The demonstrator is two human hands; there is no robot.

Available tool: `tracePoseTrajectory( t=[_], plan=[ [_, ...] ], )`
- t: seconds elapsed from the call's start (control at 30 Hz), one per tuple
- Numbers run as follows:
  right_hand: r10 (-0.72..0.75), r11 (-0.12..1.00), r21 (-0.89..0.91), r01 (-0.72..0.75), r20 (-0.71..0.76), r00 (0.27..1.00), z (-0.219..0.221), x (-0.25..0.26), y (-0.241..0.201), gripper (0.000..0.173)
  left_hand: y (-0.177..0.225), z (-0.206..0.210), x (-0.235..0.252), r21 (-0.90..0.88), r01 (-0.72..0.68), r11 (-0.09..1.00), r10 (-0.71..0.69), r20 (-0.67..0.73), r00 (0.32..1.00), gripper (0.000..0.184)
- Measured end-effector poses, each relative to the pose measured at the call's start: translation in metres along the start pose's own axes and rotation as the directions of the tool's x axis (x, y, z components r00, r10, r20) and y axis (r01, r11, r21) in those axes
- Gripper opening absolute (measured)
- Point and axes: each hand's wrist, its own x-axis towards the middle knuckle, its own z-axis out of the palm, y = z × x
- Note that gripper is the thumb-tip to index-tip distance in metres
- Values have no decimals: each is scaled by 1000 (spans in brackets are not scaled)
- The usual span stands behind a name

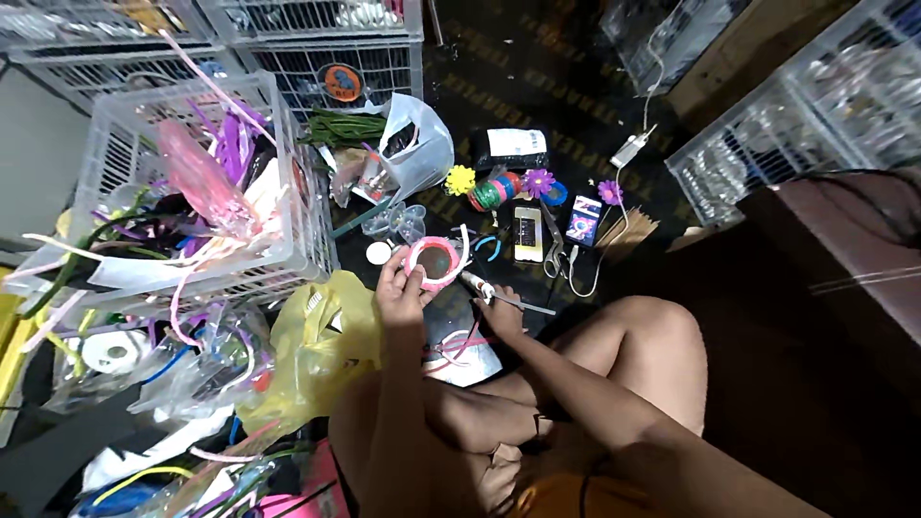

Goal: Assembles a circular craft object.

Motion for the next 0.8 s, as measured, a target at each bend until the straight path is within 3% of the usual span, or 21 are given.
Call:
tracePoseTrajectory(
  t=[0.13,0.3,0.43,0.53,0.63,0.7,0.8],
  plan=[
    [12,964,267,-5,-26,1000,-17,-6,-7,46,-1,-6,0,68,4,998,-8,59,998,40],
    [-98,721,670,176,-153,983,-83,-25,-14,34,-8,-9,3,144,-42,989,22,137,990,32],
    [-294,623,703,343,-196,936,-144,-33,-18,20,-16,-7,4,207,-54,977,12,197,980,32],
    [-387,564,733,379,-171,906,-167,-38,-22,19,-20,-6,4,310,-86,947,14,228,973,32],
    [-367,521,796,307,-116,923,-164,-42,-33,14,-23,0,1,354,-93,931,5,243,970,31],
    [-347,520,815,257,-73,935,-155,-46,-41,20,-25,4,-1,344,-107,933,13,266,964,30],
    [-263,601,775,197,-41,964,-139,-48,-53,30,-26,13,-4,349,-102,932,8,261,965,28]
  ],
)
